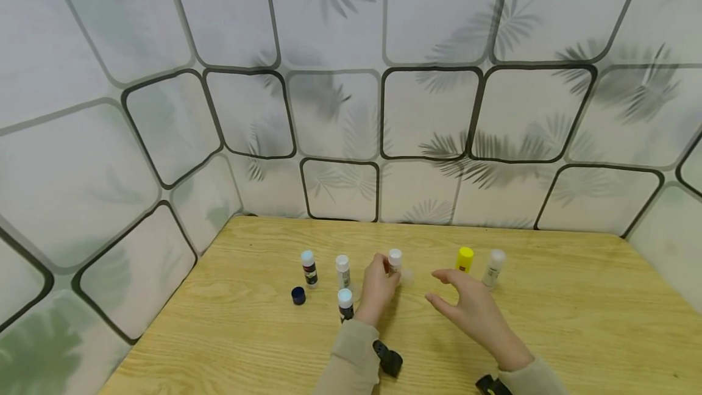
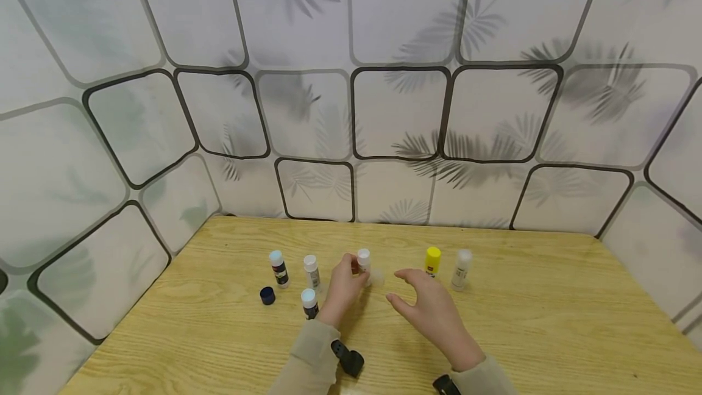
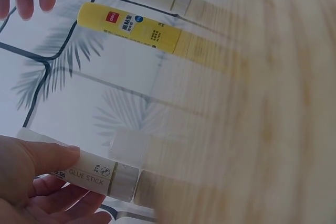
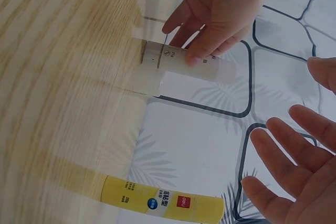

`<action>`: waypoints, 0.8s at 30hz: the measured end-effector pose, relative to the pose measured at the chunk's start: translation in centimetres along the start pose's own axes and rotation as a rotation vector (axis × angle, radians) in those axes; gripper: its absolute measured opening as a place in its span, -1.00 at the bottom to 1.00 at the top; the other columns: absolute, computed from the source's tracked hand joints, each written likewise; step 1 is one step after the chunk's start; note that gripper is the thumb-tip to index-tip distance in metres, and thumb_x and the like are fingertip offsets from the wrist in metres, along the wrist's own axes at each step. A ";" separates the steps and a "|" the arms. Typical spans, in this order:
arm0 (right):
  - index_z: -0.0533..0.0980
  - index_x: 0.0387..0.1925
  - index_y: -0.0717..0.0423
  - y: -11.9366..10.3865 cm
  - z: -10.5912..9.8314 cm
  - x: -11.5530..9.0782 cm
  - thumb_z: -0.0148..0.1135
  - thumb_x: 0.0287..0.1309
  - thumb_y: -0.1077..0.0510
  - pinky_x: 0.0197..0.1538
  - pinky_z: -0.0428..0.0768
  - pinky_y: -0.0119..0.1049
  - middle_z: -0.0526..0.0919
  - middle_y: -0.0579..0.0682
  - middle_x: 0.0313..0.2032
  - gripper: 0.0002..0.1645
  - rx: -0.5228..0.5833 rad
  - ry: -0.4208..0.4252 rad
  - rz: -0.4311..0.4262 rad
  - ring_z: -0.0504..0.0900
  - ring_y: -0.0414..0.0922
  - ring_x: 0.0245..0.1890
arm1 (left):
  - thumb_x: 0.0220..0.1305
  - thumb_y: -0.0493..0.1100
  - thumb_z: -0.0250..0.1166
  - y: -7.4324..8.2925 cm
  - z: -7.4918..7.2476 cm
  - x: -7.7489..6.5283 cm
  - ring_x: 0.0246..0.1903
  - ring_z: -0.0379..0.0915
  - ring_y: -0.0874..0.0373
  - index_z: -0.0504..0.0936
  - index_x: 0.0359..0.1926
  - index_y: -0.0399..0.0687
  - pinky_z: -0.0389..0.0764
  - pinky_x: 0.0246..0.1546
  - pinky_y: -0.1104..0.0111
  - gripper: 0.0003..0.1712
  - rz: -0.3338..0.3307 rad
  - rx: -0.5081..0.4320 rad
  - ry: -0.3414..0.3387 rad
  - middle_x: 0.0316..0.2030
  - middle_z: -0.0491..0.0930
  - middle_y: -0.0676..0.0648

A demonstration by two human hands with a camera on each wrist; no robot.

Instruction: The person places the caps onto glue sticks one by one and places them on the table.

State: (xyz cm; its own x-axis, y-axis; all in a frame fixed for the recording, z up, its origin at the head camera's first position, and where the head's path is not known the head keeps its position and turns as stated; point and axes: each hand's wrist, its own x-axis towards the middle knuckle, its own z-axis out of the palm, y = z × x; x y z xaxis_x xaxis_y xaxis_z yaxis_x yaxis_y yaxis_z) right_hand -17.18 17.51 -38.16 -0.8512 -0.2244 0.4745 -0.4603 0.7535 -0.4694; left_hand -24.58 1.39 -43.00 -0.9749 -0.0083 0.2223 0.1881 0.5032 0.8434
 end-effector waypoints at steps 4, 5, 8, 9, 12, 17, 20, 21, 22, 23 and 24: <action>0.52 -0.17 0.23 -0.1 0.0 0.0 0.37 -0.15 0.13 -0.25 0.51 -0.13 0.59 0.09 -0.24 -0.56 0.005 -0.003 0.002 0.54 -0.04 -0.26 | 0.06 -0.35 0.25 0.2 -0.1 0.0 -0.33 0.40 0.09 0.40 -0.31 -0.23 0.46 -0.31 0.29 -0.80 0.000 -0.001 -0.001 -0.38 0.46 -0.09; 0.52 -0.17 0.23 -0.1 0.0 0.0 0.37 -0.16 0.13 -0.25 0.51 -0.13 0.59 0.09 -0.24 -0.56 0.006 -0.004 0.002 0.54 -0.03 -0.26 | 0.06 -0.35 0.25 0.3 -0.1 -0.1 -0.32 0.41 0.09 0.40 -0.30 -0.23 0.47 -0.30 0.28 -0.80 0.005 -0.003 0.000 -0.37 0.47 -0.09; 0.52 -0.17 0.23 -0.1 -0.1 0.0 0.37 -0.15 0.13 -0.25 0.51 -0.13 0.59 0.09 -0.24 -0.56 0.005 -0.006 0.006 0.54 -0.03 -0.25 | 0.07 -0.34 0.25 0.6 -0.2 -0.1 -0.29 0.42 0.07 0.41 -0.29 -0.24 0.47 -0.28 0.27 -0.80 0.029 0.000 0.005 -0.35 0.48 -0.11; 0.52 -0.17 0.23 -0.1 -0.1 0.0 0.37 -0.15 0.13 -0.24 0.51 -0.13 0.59 0.09 -0.24 -0.56 0.005 -0.007 0.007 0.54 -0.04 -0.25 | 0.07 -0.34 0.25 0.7 -0.2 -0.1 -0.29 0.42 0.07 0.41 -0.29 -0.25 0.47 -0.29 0.27 -0.81 0.040 0.001 0.009 -0.35 0.48 -0.11; 0.52 -0.17 0.22 -0.2 -0.1 0.0 0.37 -0.14 0.14 -0.24 0.51 -0.13 0.59 0.07 -0.24 -0.57 0.008 -0.008 0.014 0.54 -0.04 -0.25 | 0.07 -0.33 0.25 1.2 -0.4 -0.3 -0.31 0.42 0.07 0.42 -0.28 -0.26 0.47 -0.30 0.26 -0.80 0.076 0.014 0.016 -0.36 0.48 -0.11; 0.52 -0.17 0.21 -0.3 -0.3 0.0 0.37 -0.14 0.15 -0.24 0.51 -0.13 0.59 0.06 -0.24 -0.58 0.010 0.001 0.013 0.55 -0.04 -0.25 | 0.09 -0.30 0.24 2.4 -0.8 -0.5 -0.30 0.42 0.07 0.43 -0.25 -0.28 0.48 -0.29 0.26 -0.79 0.104 0.025 -0.009 -0.34 0.49 -0.12; 0.52 -0.18 0.21 -0.3 -0.3 0.0 0.38 -0.15 0.16 -0.25 0.51 -0.13 0.59 0.06 -0.24 -0.59 0.011 0.015 0.006 0.55 -0.04 -0.26 | 0.10 -0.29 0.23 3.1 -1.1 -0.7 -0.27 0.44 0.05 0.43 -0.23 -0.28 0.49 -0.26 0.24 -0.78 0.105 0.020 -0.027 -0.31 0.50 -0.13; 0.52 -0.18 0.21 -0.3 -0.3 0.0 0.38 -0.15 0.16 -0.25 0.51 -0.14 0.59 0.05 -0.25 -0.59 0.009 0.019 0.004 0.55 -0.04 -0.26 | 0.10 -0.29 0.23 3.3 -1.2 -0.8 -0.26 0.44 0.05 0.43 -0.22 -0.27 0.49 -0.25 0.24 -0.77 0.105 0.017 -0.032 -0.30 0.50 -0.14; 0.52 -0.19 0.21 -0.2 -0.3 0.0 0.38 -0.15 0.16 -0.26 0.51 -0.14 0.59 0.05 -0.25 -0.59 0.008 0.022 0.003 0.55 -0.05 -0.26 | 0.09 -0.29 0.23 3.5 -1.3 -0.9 -0.25 0.45 0.04 0.43 -0.22 -0.27 0.49 -0.26 0.23 -0.77 0.112 0.017 -0.035 -0.30 0.51 -0.14; 0.52 -0.19 0.21 -0.2 -0.3 0.0 0.38 -0.15 0.16 -0.26 0.51 -0.14 0.59 0.04 -0.25 -0.59 0.006 0.025 0.000 0.55 -0.05 -0.27 | 0.09 -0.29 0.23 3.7 -1.4 -0.9 -0.25 0.45 0.04 0.44 -0.22 -0.27 0.49 -0.25 0.23 -0.77 0.118 0.015 -0.037 -0.30 0.51 -0.14; 0.52 -0.19 0.22 -0.2 -0.3 0.0 0.38 -0.16 0.17 -0.26 0.52 -0.14 0.59 0.04 -0.25 -0.59 0.007 0.028 -0.003 0.55 -0.05 -0.27 | 0.09 -0.29 0.23 3.9 -1.6 -1.0 -0.25 0.45 0.04 0.43 -0.22 -0.27 0.50 -0.26 0.23 -0.77 0.123 0.016 -0.038 -0.30 0.51 -0.14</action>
State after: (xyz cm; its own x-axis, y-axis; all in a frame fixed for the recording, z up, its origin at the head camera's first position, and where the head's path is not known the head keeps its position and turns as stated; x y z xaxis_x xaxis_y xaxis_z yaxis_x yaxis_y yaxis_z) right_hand -17.02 17.55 -37.91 -0.8425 -0.2093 0.4964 -0.4647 0.7485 -0.4731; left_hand -22.64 1.99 -39.18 -0.9485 0.0868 0.3048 0.3049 0.5120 0.8030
